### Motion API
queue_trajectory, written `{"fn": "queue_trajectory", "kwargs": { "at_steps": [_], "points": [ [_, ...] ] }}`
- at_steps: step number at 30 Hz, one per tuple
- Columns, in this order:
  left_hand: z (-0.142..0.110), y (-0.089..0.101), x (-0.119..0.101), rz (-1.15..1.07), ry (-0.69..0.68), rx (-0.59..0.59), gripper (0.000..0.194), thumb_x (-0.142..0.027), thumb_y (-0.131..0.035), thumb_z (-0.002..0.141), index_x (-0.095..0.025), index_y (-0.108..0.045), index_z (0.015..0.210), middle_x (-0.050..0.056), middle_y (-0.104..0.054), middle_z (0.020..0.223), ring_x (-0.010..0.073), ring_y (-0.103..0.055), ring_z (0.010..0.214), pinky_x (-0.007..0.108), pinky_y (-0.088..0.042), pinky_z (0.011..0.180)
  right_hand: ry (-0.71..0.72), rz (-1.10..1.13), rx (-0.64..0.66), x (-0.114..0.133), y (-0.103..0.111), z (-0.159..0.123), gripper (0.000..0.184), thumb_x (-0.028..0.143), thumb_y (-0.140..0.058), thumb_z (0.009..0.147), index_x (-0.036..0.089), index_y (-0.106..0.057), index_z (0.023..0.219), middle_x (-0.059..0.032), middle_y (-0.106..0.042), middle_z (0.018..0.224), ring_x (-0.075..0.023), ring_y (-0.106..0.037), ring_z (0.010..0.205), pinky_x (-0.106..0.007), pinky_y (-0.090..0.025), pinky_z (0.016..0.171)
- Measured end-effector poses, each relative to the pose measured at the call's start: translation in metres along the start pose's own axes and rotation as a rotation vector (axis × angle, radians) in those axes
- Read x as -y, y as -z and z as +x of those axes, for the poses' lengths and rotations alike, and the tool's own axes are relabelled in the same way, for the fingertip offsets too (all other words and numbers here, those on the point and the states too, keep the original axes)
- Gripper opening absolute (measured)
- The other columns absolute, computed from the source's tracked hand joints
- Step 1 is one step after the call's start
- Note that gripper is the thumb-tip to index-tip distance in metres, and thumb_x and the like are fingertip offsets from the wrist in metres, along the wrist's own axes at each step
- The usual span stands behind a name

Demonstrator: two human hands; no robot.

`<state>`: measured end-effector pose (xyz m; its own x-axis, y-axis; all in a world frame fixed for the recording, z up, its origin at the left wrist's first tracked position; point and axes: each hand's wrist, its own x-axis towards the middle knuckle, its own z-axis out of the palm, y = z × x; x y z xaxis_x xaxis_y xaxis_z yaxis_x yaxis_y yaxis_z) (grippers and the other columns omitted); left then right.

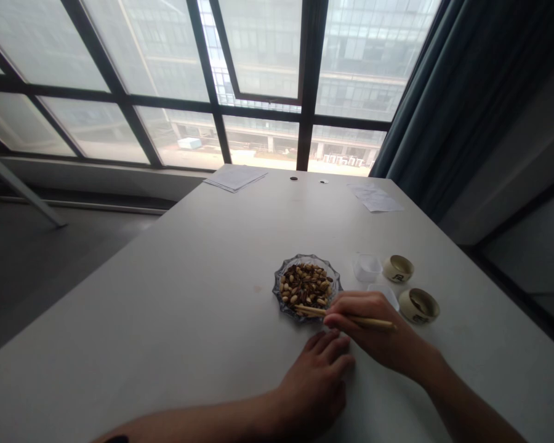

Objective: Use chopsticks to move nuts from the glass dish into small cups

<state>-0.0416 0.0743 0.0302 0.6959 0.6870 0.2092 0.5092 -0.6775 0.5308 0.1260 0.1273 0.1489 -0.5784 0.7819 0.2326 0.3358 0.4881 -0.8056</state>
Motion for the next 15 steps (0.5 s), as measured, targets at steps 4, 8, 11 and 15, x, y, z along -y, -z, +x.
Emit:
{"fn": "queue_trajectory", "kwargs": {
  "at_steps": [4, 8, 11, 15],
  "points": [
    [0.0, -0.001, 0.0, 0.008, 0.002, 0.007, 0.04, -0.021, -0.066, 0.09, -0.024, -0.059, 0.129, 0.006, -0.052, 0.15, 0.0282, -0.039, 0.143, 0.042, -0.021, 0.126, 0.001, -0.011, -0.009, 0.004, 0.001, -0.001, 0.03, 0.036, -0.063, 0.102, 0.016, -0.074, 0.082, -0.0063, -0.074, 0.083, -0.0162, -0.067, 0.074, -0.028, -0.05, 0.069],
    [-0.002, -0.006, 0.002, 0.031, 0.014, 0.012, 0.04, -0.019, -0.064, 0.088, -0.025, -0.058, 0.128, 0.006, -0.048, 0.155, 0.0283, -0.037, 0.146, 0.044, -0.021, 0.126, 0.027, -0.084, -0.063, 0.016, 0.015, -0.008, 0.023, 0.032, -0.064, 0.101, 0.019, -0.076, 0.086, -0.0054, -0.076, 0.087, -0.0164, -0.07, 0.078, -0.026, -0.053, 0.071],
    [-0.003, -0.009, 0.005, 0.029, 0.02, 0.029, 0.045, -0.019, -0.064, 0.088, -0.026, -0.056, 0.132, 0.005, -0.046, 0.158, 0.0275, -0.035, 0.149, 0.044, -0.022, 0.126, 0.044, -0.2, -0.17, 0.028, 0.037, -0.021, 0.016, 0.03, -0.067, 0.099, 0.022, -0.077, 0.088, -0.0043, -0.079, 0.092, -0.0173, -0.074, 0.082, -0.025, -0.056, 0.072],
    [-0.004, -0.009, 0.005, 0.017, 0.033, 0.049, 0.048, -0.017, -0.062, 0.087, -0.026, -0.055, 0.133, 0.005, -0.044, 0.16, 0.0271, -0.032, 0.151, 0.046, -0.024, 0.125, -0.077, -0.399, -0.444, 0.039, 0.075, -0.054, 0.014, 0.036, -0.072, 0.094, 0.028, -0.079, 0.084, -0.0035, -0.08, 0.086, -0.0197, -0.076, 0.073, -0.025, -0.059, 0.063]
  ]
}}
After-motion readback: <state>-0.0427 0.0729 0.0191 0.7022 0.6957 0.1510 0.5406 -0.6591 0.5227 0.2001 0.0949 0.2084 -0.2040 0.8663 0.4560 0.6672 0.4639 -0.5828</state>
